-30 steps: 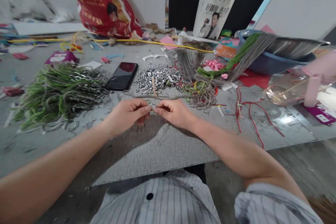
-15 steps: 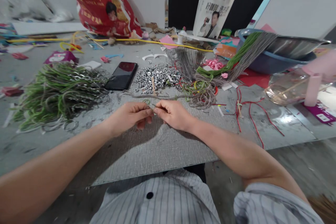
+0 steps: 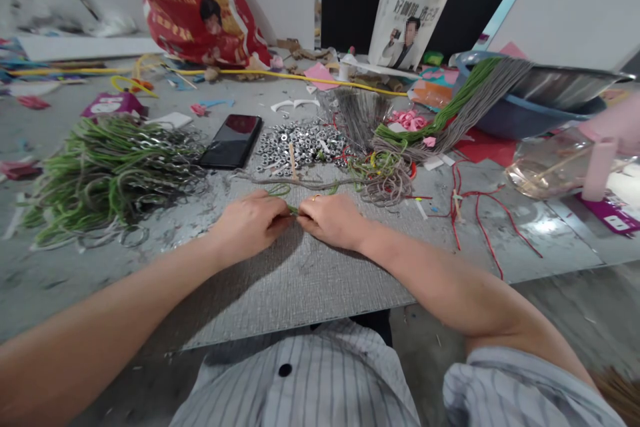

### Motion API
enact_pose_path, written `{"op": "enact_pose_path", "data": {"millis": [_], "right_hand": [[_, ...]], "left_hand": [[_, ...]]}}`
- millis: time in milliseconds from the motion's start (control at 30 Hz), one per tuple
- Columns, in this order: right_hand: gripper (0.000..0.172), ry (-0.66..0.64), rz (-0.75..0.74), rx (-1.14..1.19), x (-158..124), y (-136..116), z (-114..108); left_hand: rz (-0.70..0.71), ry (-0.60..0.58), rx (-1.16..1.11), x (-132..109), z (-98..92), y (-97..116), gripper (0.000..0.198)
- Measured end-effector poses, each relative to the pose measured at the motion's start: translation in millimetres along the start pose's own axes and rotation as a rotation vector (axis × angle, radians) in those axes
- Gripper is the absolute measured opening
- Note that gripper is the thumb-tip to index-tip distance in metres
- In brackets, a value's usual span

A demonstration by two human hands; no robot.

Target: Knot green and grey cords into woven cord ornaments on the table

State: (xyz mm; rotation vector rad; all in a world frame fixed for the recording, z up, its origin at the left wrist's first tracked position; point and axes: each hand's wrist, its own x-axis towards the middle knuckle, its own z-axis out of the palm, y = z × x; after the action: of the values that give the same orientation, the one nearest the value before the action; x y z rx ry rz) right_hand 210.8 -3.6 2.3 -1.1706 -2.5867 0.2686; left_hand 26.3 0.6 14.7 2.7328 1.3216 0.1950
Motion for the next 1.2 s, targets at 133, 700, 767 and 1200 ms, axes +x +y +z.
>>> {"op": "enact_pose_path", "data": {"millis": [133, 700, 767, 1200], "right_hand": [[0.017, 0.004, 0.049, 0.022, 0.4, 0.0, 1.7], [0.017, -0.008, 0.088, 0.068, 1.0, -2.3, -0.3], [0.017, -0.001, 0.097, 0.076, 0.9, -2.0, 0.0], [0.034, 0.139, 0.331, 0.966, 4.5, -5.8, -7.3]], "left_hand": [[0.032, 0.001, 0.098, 0.9, 0.9, 2.8, 0.019], [0.149, -0.013, 0.097, 6.8, 2.9, 0.1, 0.015], [0.142, 0.002, 0.071, 6.7, 4.2, -1.0, 0.016], [-0.129, 0.001, -1.261, 1.4, -5.1, -8.2, 0.027]]}}
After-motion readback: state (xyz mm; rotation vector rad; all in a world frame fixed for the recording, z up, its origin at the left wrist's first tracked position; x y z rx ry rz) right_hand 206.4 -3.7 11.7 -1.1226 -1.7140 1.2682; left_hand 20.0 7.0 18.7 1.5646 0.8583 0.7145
